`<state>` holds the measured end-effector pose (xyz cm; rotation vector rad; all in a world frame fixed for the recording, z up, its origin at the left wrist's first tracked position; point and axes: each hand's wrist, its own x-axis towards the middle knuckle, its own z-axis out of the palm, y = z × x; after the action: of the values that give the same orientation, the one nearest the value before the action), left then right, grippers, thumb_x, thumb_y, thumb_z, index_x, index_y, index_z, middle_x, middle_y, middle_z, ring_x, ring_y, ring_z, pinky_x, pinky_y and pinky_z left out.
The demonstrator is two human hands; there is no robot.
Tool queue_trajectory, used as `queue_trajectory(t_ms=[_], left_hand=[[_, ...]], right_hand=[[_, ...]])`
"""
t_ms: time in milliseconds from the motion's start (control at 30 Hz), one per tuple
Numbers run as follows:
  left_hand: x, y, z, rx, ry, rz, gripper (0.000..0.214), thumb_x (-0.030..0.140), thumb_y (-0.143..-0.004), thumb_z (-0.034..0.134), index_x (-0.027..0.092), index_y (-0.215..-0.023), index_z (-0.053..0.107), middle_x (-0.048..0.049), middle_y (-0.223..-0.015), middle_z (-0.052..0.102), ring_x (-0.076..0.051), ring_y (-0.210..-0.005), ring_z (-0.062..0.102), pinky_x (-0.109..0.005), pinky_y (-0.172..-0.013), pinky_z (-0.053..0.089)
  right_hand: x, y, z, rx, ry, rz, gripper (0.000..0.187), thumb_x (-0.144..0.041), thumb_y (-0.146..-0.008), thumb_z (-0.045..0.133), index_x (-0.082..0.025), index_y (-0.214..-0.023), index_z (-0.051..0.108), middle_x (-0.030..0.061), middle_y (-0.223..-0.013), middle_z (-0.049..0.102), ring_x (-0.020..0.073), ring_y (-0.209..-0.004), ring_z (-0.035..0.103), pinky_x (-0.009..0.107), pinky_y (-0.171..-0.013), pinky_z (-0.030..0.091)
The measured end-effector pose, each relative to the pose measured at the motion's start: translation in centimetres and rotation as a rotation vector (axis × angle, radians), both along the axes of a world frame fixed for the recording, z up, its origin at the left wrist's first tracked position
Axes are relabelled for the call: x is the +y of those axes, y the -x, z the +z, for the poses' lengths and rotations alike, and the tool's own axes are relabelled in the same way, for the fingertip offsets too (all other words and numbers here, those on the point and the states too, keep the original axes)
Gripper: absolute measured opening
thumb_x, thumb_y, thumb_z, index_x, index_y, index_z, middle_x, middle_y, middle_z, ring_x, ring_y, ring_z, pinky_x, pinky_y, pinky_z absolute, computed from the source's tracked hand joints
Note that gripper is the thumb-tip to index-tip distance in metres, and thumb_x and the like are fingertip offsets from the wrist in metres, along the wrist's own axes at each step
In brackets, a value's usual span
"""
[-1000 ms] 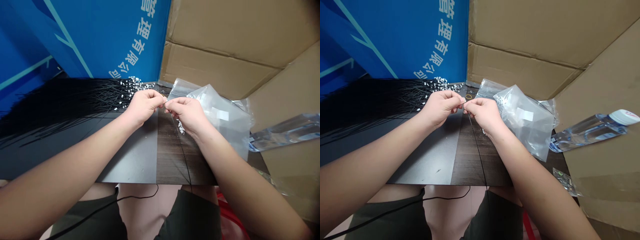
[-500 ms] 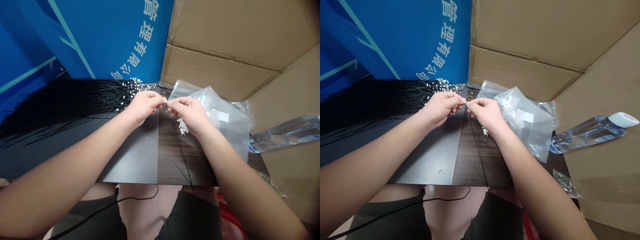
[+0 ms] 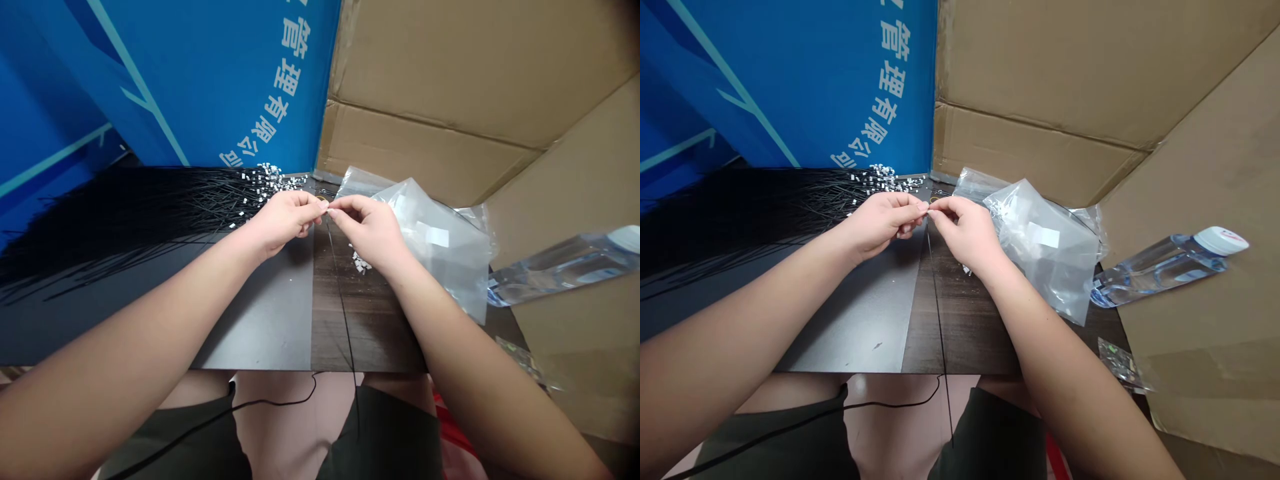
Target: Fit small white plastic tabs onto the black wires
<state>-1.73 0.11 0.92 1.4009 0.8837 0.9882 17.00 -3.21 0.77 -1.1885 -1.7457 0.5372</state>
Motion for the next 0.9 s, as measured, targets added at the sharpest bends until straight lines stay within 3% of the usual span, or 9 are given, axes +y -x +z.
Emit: queue_trajectory(t_ms=[233, 900], left_hand=[[-0.20, -0.18, -0.01, 0.031, 0.012, 0.022, 0.019, 0.034, -0.082, 0.077, 0.018, -0.074, 0.072, -0.0046, -0.079, 0.070, -0.008, -0.055, 0.047, -0.024, -0.050, 0.033], [-0.46, -0.31, 0.13, 0.207, -0.177, 0.066, 0.011, 0.026, -0.076, 0.066, 0.017, -0.074, 0.072, -0.0024, -0.071, 0.068, -0.011, -0.058, 0.048, -0.027, -0.058, 0.038]], right_hand=[[0.37, -0.23, -0.20, -0.019, -0.061, -0.051, 0.014, -0.031, -0.096, 0.064, -0.023, -0.095, 0.075, 0.0041, -0.099, 0.079, 0.0197, -0.088, 0.067, 0.036, -0.085, 0.050], [0.05, 0.02, -0.21, -0.043, -0.060, -0.066, 0.015, -0.029, -0.095, 0.064, -0.023, -0.093, 0.077, 0.0043, -0.098, 0.079, 0.0207, -0.088, 0.067, 0.037, -0.087, 0.051]])
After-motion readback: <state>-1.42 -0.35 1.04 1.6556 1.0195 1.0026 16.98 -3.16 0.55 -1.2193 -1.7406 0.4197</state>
